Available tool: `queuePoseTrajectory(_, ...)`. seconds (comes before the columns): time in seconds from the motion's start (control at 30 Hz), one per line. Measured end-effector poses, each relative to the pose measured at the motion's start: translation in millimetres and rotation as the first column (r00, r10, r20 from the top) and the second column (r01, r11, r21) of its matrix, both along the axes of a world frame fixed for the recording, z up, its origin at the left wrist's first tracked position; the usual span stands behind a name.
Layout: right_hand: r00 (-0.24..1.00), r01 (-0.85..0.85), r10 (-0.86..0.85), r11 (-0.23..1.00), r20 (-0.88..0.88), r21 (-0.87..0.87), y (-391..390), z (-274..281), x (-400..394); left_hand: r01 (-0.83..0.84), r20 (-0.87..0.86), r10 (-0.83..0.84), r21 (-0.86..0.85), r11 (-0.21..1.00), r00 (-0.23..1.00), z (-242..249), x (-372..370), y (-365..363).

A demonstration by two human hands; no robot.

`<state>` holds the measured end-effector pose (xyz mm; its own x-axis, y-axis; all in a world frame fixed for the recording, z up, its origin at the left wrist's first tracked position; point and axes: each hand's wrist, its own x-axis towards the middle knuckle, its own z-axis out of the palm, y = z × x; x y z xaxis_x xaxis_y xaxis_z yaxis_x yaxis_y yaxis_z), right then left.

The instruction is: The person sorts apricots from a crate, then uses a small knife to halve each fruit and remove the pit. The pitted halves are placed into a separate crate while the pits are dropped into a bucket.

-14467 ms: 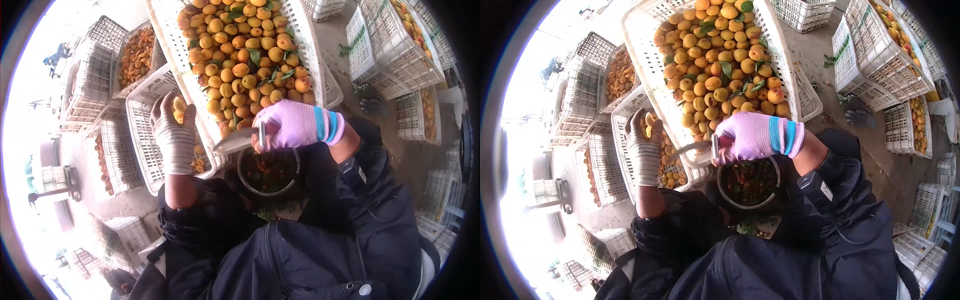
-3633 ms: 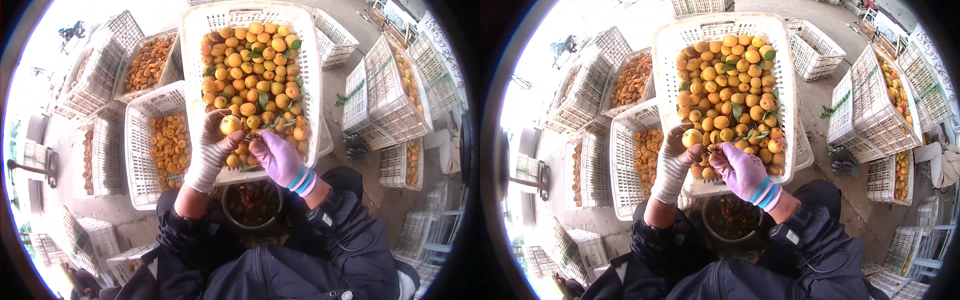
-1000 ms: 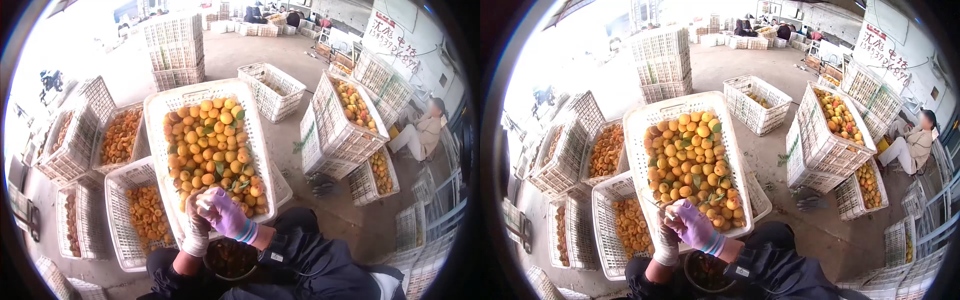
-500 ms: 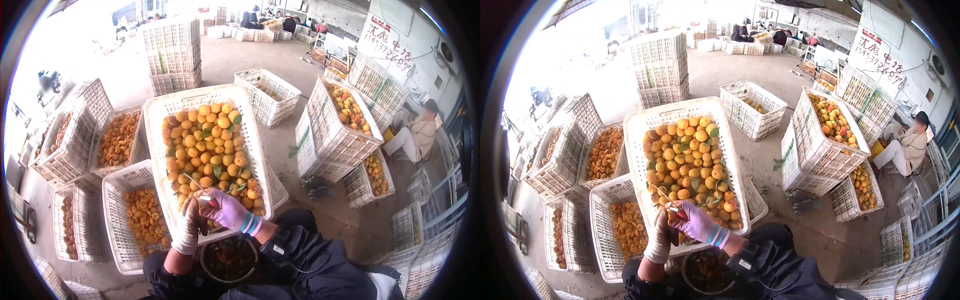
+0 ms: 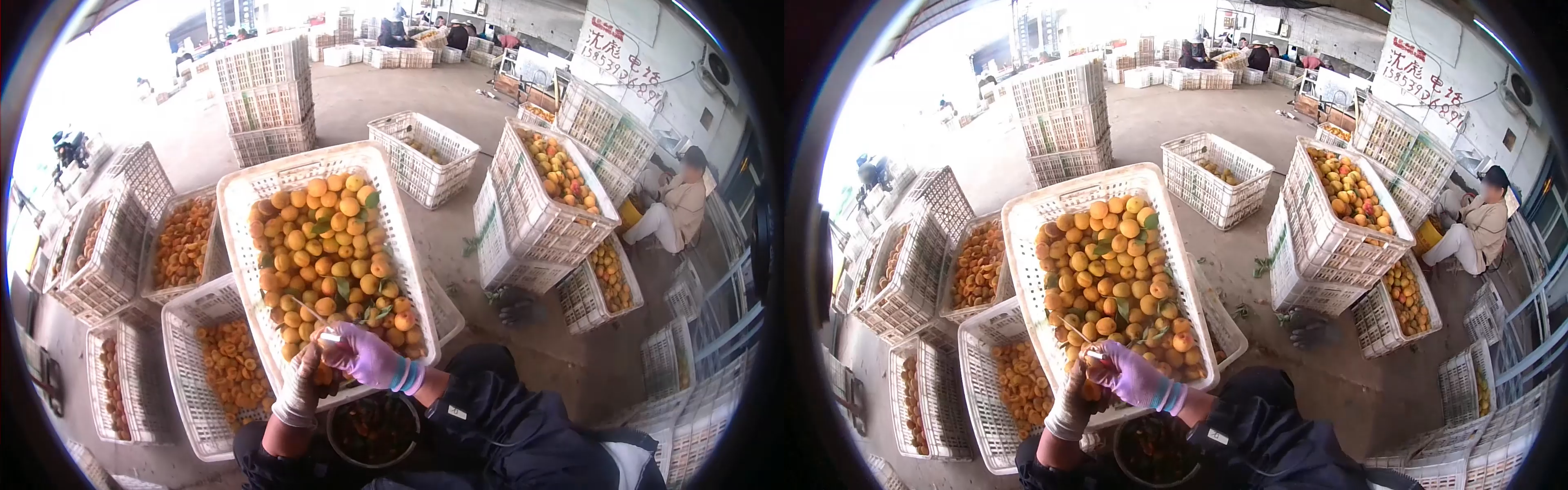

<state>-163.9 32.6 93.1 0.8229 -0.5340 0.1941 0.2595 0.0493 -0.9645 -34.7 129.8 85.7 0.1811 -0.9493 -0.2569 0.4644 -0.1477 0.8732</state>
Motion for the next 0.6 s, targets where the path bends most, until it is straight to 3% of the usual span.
queuePoseTrajectory(0.07, 0.996, 0.070, -0.064, 0.994, 0.069, -0.080, 2, -4, 4, 0.089, -0.017, -0.090, -0.048, 0.995, 0.996, -3, 5, -1)
queuePoseTrajectory(0.17, 0.995, 0.098, -0.093, 0.983, 0.040, -0.157, 4, -5, 4, 0.057, -0.078, -0.060, -0.030, 0.998, 0.995, -5, 2, -2)
queuePoseTrajectory(0.23, 0.997, 0.079, -0.079, 0.996, 0.004, -0.031, 6, -6, 4, 0.054, -0.120, -0.057, -0.024, 0.998, 0.991, -5, 1, -2)
queuePoseTrajectory(0.3, 0.996, 0.088, -0.089, 0.995, -0.018, -0.041, 6, -4, 3, 0.092, -0.205, -0.101, -0.057, 0.994, 0.973, -1, 1, 0)
queuePoseTrajectory(0.47, 0.995, 0.094, -0.092, 0.995, 0.028, -0.041, 3, -10, 6, 0.084, -0.203, -0.078, 0.021, 0.996, 0.976, 1, 3, 1)
queuePoseTrajectory(0.53, 0.994, 0.011, 0.013, 0.978, -0.113, 0.209, -2, -9, 3, 0.063, -0.177, -0.059, 0.018, 0.998, 0.982, 4, 3, 0)
queuePoseTrajectory(0.57, 0.991, 0.033, -0.019, 0.994, -0.132, 0.103, -5, -7, 2, 0.083, -0.153, -0.081, 0.006, 0.997, 0.985, 5, 3, -1)
queuePoseTrajectory(0.6, 0.991, 0.032, -0.018, 0.994, -0.131, 0.104, -5, -5, 1, 0.103, -0.128, -0.103, -0.006, 0.995, 0.986, 5, 3, -1)
